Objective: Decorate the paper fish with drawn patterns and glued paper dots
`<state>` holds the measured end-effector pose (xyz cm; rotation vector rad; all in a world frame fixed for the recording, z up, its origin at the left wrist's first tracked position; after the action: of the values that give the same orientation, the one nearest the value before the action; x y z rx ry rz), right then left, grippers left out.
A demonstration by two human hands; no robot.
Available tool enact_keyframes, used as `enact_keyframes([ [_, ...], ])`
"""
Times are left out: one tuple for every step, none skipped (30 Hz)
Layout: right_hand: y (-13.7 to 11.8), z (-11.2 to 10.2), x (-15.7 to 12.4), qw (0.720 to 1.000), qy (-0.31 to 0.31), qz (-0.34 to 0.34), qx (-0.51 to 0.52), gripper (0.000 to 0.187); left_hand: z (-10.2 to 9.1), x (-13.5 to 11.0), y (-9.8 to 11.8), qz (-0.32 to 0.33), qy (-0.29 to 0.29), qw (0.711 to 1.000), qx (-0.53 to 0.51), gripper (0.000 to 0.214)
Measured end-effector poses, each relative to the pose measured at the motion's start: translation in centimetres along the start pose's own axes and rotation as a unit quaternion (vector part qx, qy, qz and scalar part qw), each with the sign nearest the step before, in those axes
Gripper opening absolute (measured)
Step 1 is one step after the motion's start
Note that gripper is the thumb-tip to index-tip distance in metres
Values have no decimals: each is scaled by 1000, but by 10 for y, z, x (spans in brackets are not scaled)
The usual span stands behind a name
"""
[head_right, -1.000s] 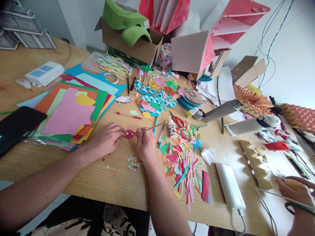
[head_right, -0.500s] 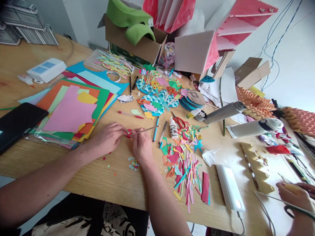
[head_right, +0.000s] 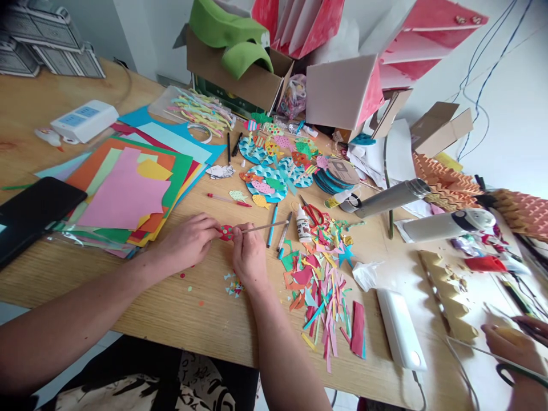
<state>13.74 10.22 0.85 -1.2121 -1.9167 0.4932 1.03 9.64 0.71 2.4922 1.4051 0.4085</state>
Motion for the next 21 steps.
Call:
enact_keyframes([
  [0, 1, 0, 1000, -6, -2, -4, 29, 0, 0, 0, 0, 2, 1000, 2, 25],
  [0, 1, 0, 1000, -8, -3, -6, 30, 0, 0, 0, 1, 4, 1000, 4, 25],
  [0, 1, 1, 1000, -7, -4, -6, 30, 0, 0, 0, 3, 5, 1000, 5, 25],
  [0, 1, 1, 1000, -3, -3, -5, 30, 0, 0, 0, 5, 6, 1000, 6, 25],
  [0, 0, 1, 1000, 2, -1, -5, 30, 0, 0, 1, 6, 6, 1000, 7, 25],
  [0, 0, 1, 1000, 6, 0, -5, 30, 0, 0, 1, 7, 7, 1000, 8, 26],
  [0, -1, 1, 1000, 7, 0, -5, 30, 0, 0, 1, 7, 7, 1000, 8, 26],
  [0, 0, 1, 1000, 4, -1, -7, 30, 0, 0, 1, 7, 8, 1000, 9, 26],
  [0, 0, 1, 1000, 0, 0, -8, 30, 0, 0, 1, 6, 8, 1000, 9, 26],
  [0, 0, 0, 1000, -3, 1, -7, 30, -1, 0, 1, 5, 8, 1000, 8, 26],
  [0, -1, 0, 1000, 2, 5, -6, 30, -1, 0, 1, 5, 6, 1000, 6, 26],
  [1, -4, 0, 1000, 14, 10, -4, 30, -1, 0, 2, 5, 4, 1000, 6, 26],
  [3, -8, -1, 999, 32, 18, -3, 29, -1, 0, 2, 6, 1, 1000, 5, 26],
  [5, -12, -1, 998, 53, 26, -5, 29, -1, 1, 2, 7, -1, 1000, 5, 26],
  [7, -15, -1, 997, 72, 34, -9, 28, -1, 0, 2, 8, -1, 1000, 4, 26],
  [10, -18, -2, 995, 85, 42, -15, 28, -1, 0, 2, 9, 0, 1000, 5, 26],
  [13, -20, -2, 994, 92, 50, -22, 29, -1, 0, 2, 9, 3, 1000, 5, 26],
  [16, -20, -2, 994, 94, 56, -27, 29, -1, 0, 2, 9, 6, 1000, 6, 26],
  [18, -19, -2, 993, 92, 59, -32, 30, -1, 0, 2, 9, 10, 1000, 7, 26],
  [20, -19, -1, 994, 89, 62, -35, 30, -1, 0, 2, 10, 14, 1000, 8, 27],
  [21, -17, -1, 994, 85, 62, -37, 30, -1, 0, 2, 11, 16, 1000, 8, 27],
])
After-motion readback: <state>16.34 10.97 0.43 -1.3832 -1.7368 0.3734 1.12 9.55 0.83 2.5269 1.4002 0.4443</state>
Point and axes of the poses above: each hand's wrist, its own x-axis towards the middle knuckle, its own z-axis out of the palm, y = z × x, the point moved 7 cm from there along x, towards the middle knuckle
